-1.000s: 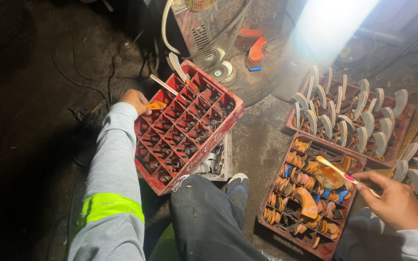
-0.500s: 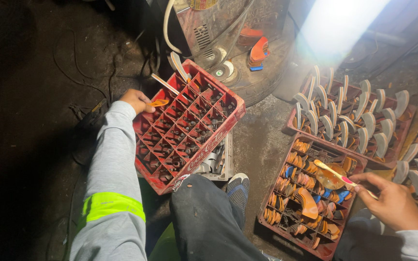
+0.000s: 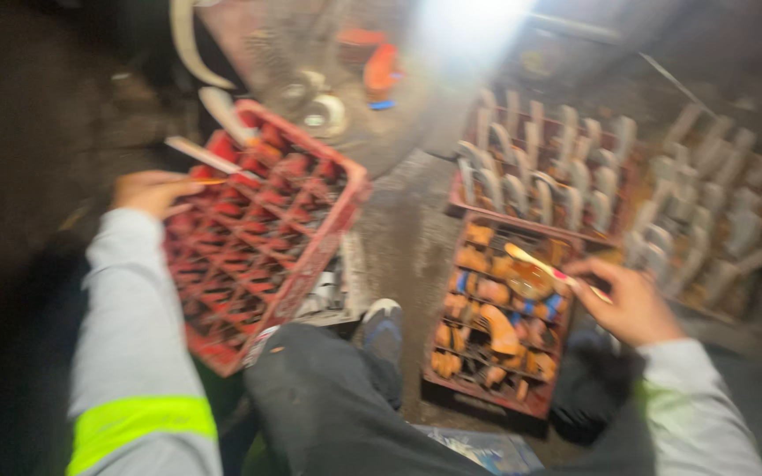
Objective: The person sits on the floor and applies a brown liquid to curved wooden parts using a brush. They pick up parts from a crate, apply the liquid, and place them into a red crate.
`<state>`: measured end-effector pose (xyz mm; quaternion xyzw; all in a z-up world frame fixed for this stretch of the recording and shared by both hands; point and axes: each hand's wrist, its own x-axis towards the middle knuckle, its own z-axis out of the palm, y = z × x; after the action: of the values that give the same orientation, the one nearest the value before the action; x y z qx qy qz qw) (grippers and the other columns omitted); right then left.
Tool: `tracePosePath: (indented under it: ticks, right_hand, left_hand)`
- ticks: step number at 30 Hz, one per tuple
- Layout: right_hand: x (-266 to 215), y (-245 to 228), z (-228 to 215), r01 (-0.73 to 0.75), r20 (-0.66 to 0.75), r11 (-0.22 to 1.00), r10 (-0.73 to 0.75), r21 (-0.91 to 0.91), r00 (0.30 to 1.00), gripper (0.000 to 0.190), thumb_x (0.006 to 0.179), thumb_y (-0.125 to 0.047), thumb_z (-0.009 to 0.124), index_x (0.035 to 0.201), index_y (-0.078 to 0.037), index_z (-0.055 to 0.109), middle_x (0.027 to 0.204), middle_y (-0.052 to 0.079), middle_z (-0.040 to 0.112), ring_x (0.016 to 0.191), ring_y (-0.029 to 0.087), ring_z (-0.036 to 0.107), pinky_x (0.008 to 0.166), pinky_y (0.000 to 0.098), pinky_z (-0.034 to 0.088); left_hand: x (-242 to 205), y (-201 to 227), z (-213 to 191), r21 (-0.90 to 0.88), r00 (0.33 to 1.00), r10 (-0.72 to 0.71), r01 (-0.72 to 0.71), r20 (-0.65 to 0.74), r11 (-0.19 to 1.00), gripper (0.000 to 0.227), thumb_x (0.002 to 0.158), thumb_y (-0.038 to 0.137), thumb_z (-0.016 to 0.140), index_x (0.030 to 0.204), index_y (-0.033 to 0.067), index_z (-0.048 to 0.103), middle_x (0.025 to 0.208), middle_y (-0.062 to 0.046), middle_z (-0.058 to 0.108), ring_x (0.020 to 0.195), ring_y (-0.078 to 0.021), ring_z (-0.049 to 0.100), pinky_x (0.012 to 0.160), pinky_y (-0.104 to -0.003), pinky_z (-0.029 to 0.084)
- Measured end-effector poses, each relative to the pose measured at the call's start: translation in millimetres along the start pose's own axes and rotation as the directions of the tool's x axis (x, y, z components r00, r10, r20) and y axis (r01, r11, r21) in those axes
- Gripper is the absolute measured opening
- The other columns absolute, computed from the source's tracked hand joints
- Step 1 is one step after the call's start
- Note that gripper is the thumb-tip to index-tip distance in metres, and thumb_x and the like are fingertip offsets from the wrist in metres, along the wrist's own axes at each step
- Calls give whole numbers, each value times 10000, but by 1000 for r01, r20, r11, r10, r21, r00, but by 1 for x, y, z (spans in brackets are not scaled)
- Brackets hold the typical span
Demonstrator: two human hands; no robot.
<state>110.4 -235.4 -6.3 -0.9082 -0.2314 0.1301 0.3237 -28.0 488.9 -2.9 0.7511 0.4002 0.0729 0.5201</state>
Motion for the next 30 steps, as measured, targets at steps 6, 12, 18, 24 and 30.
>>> tracePosePath:
  ticks: [6,12,18,24,30]
  right_hand:
    - [-2,-13,-18,-26,-86,999,30,44,996,244,914,-223,677,1125,-120,744,957,93,773,879,222,743,800,359,551]
    - [0,-3,-12,83,-95,990,-72,118,993,254,936,-257,683,1141,-118,735,989,71,777,909,143,713,818,344,538]
    - [-3,8,-3,-113,-37,992,115,59,993,297,938,-251,703,1214,-161,762,904,58,775,788,140,694,772,328,549]
    - [-1,9,4,-98,-33,994,100,56,994,299,913,-271,702,1192,-179,755,908,51,793,783,132,718,766,307,551]
    - [2,-3,2,-257,58,955,268,-146,962,306,926,-328,706,1211,-244,778,604,110,617,497,188,599,565,357,496]
  left_hand:
    - [-7,-16,6,-250,985,64,-102,-159,963,231,866,40,840,1059,25,715,1005,-72,737,897,-196,719,795,-366,636]
    - [5,-31,15,-387,966,10,-113,-260,915,179,854,35,848,981,48,722,926,-69,727,834,-194,728,761,-396,661]
    - [30,-51,31,-136,943,90,-140,-320,981,118,801,61,842,852,41,737,758,-58,688,566,-149,588,493,-305,454]
    - [45,-58,44,217,759,403,-340,-512,915,526,595,45,924,1038,-17,646,856,-105,710,747,-218,689,707,-351,574]
    - [40,-45,48,345,801,381,-233,-462,909,508,593,82,951,956,-57,625,901,-183,705,804,-286,690,747,-396,573]
